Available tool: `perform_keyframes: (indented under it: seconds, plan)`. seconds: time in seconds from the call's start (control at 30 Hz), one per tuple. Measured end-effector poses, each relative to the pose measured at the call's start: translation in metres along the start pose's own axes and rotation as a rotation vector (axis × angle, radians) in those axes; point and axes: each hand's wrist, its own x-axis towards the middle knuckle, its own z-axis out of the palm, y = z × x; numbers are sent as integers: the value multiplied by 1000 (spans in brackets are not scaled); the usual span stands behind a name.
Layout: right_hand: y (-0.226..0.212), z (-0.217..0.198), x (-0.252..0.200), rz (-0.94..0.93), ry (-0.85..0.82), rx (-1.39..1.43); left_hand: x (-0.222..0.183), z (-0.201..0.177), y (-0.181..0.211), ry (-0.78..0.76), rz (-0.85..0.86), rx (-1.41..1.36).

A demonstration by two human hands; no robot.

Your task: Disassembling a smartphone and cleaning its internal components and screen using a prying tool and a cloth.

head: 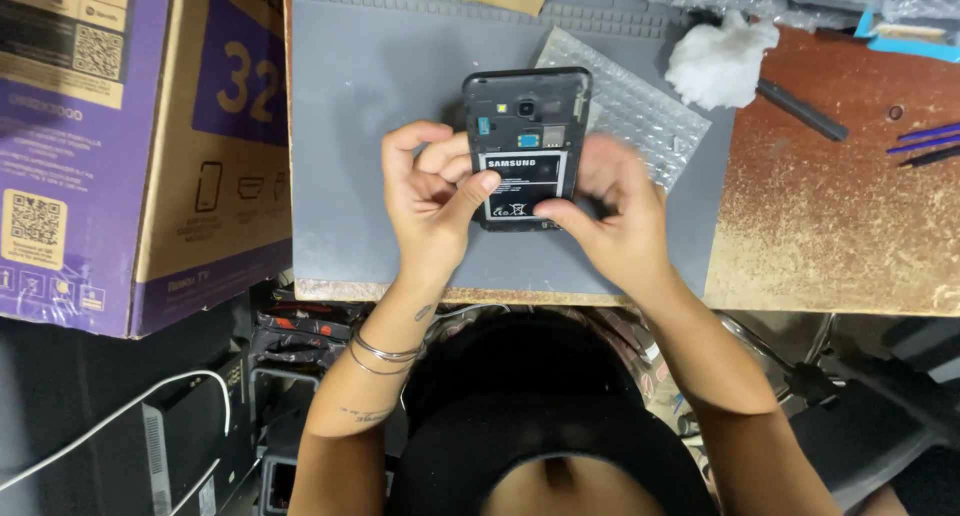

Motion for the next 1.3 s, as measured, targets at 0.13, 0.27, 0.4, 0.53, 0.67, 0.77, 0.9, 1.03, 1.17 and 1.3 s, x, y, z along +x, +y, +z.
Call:
perform_keyframes:
  seconds: [0.13, 0.27, 0.4, 0.53, 0.67, 0.77, 0.9, 1.03, 1.17, 1.3]
  plan:
    - [-11, 4, -8, 1, 47, 16, -2, 9, 5, -105, 10, 31]
    - [-50, 15, -13, -224, -67, -165, -11, 18, 6, -380, 13, 89]
    - [-62, 3, -9, -261, -210, 170, -8, 14, 9, -325, -196, -283]
    - [-27, -45, 4, -235, -143, -307, -12, 15, 38, -149, -435, -509]
    - [31, -91, 40, -243, -99, -787, -13, 13, 46, -131, -572, -634]
    - [76, -103, 48, -306, -92, -796, -17, 16, 41, -186, -594, -839]
    - [45, -100, 51, -357, 7, -739, -17, 20, 47, -198, -634, -749]
    - [-12, -67, 31, -447, 149, -741, -20, 26, 37, -225, -688, -772]
    - [-30, -30, -4, -388, -351, -301, -53, 10, -4, -223, -712, -892]
    - [-69, -52, 16, -459, -775, 173, -15, 28, 44, -208, -694, -779]
